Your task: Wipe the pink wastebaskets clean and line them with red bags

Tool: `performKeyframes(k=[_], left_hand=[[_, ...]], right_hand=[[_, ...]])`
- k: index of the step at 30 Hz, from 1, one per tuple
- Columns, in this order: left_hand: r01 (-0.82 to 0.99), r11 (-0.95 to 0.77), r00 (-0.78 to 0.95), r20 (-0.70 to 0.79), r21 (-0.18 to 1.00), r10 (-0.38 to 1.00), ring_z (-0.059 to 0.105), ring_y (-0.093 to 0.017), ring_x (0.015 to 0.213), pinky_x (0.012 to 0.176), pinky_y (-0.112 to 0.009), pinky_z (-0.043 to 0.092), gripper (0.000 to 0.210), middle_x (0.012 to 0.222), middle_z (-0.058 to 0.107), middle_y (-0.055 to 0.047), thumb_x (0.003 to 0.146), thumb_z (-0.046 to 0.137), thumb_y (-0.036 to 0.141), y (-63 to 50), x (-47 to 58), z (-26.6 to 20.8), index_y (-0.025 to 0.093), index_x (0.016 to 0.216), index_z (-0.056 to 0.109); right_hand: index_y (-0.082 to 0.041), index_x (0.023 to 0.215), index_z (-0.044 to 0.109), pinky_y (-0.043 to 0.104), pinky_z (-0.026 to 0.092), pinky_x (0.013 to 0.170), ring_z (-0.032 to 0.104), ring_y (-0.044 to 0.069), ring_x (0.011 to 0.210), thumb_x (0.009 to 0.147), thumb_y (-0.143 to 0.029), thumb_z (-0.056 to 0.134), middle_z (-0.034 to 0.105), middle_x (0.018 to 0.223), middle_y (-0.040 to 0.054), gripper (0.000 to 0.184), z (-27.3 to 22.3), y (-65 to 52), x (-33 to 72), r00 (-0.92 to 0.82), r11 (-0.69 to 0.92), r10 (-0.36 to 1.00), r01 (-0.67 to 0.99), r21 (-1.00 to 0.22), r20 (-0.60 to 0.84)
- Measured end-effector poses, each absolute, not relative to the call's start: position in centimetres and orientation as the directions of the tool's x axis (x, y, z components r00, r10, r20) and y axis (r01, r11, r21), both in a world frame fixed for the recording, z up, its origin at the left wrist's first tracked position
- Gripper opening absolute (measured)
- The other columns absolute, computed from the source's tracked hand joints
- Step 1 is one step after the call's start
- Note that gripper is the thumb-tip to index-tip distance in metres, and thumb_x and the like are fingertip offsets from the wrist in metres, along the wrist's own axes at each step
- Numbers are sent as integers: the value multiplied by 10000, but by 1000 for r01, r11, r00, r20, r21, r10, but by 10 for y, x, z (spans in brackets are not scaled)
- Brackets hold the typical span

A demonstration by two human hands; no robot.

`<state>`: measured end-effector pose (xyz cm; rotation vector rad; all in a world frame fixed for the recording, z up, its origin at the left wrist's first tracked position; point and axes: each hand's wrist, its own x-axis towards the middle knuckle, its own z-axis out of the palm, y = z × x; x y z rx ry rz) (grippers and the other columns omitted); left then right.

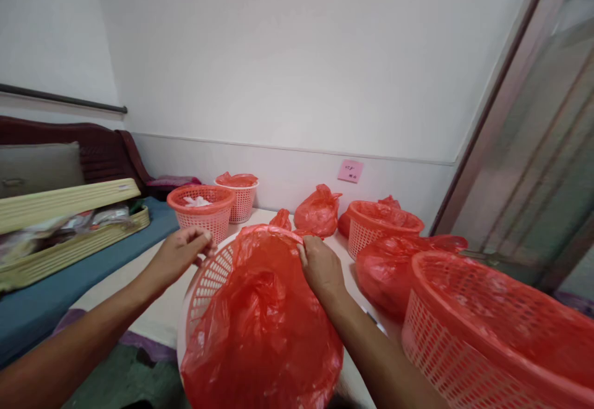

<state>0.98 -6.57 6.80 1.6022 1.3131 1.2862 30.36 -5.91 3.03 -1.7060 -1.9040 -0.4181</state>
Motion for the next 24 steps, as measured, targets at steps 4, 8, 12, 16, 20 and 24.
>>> performKeyframes(k=[4, 8, 12, 16, 20, 24], left_hand=[[346, -275, 206, 213, 897, 955, 606, -194, 768, 563, -258, 454, 339, 810, 641, -36, 815, 524, 520, -90, 21, 71, 189, 811, 599], [287, -161, 232, 95, 944, 968, 530, -135, 596, 520, -237, 384, 254, 661, 572, 17, 747, 621, 431, -88, 41, 63, 188, 723, 554], [235, -101, 161, 64, 967, 985, 401, -84, 442, 458, -220, 270, 125, 490, 474, 60, 682, 571, 231, -81, 44, 52, 196, 609, 475], [179, -69, 119, 48, 981, 992, 456, -92, 469, 482, -221, 292, 114, 531, 558, 29, 712, 537, 270, -83, 27, 52, 189, 645, 496], [147, -22, 73, 11, 989, 997, 458, -87, 472, 478, -212, 294, 244, 549, 565, 26, 742, 578, 389, -86, 10, 58, 186, 640, 488], [115, 31, 54, -37, 993, 998, 446, -83, 449, 455, -203, 278, 318, 551, 577, 19, 739, 618, 472, -83, -1, 59, 175, 671, 526]], right_hand=[[-200, 833, 525, 279, 296, 624, 570, 187, 757, 945, -297, 450, 631, 850, 45, 167, 32, -59, 299, -38, 138, 818, 982, -131, 574], [-201, 821, 518, 279, 294, 624, 570, 187, 751, 947, -301, 447, 628, 837, 42, 175, 33, -62, 294, -43, 136, 818, 984, -119, 573], [-201, 815, 511, 272, 312, 643, 570, 179, 753, 952, -305, 437, 623, 826, 35, 187, 31, -64, 297, -50, 136, 816, 985, -107, 575], [-194, 832, 521, 267, 321, 655, 578, 178, 765, 953, -298, 431, 631, 839, 41, 183, 29, -65, 301, -41, 131, 817, 985, -115, 575], [-190, 842, 524, 273, 319, 660, 581, 186, 785, 952, -294, 428, 632, 856, 48, 180, 30, -65, 299, -44, 136, 814, 984, -116, 579], [-193, 829, 519, 276, 313, 646, 572, 184, 762, 951, -302, 430, 624, 838, 41, 186, 32, -66, 295, -54, 142, 816, 984, -109, 575]])
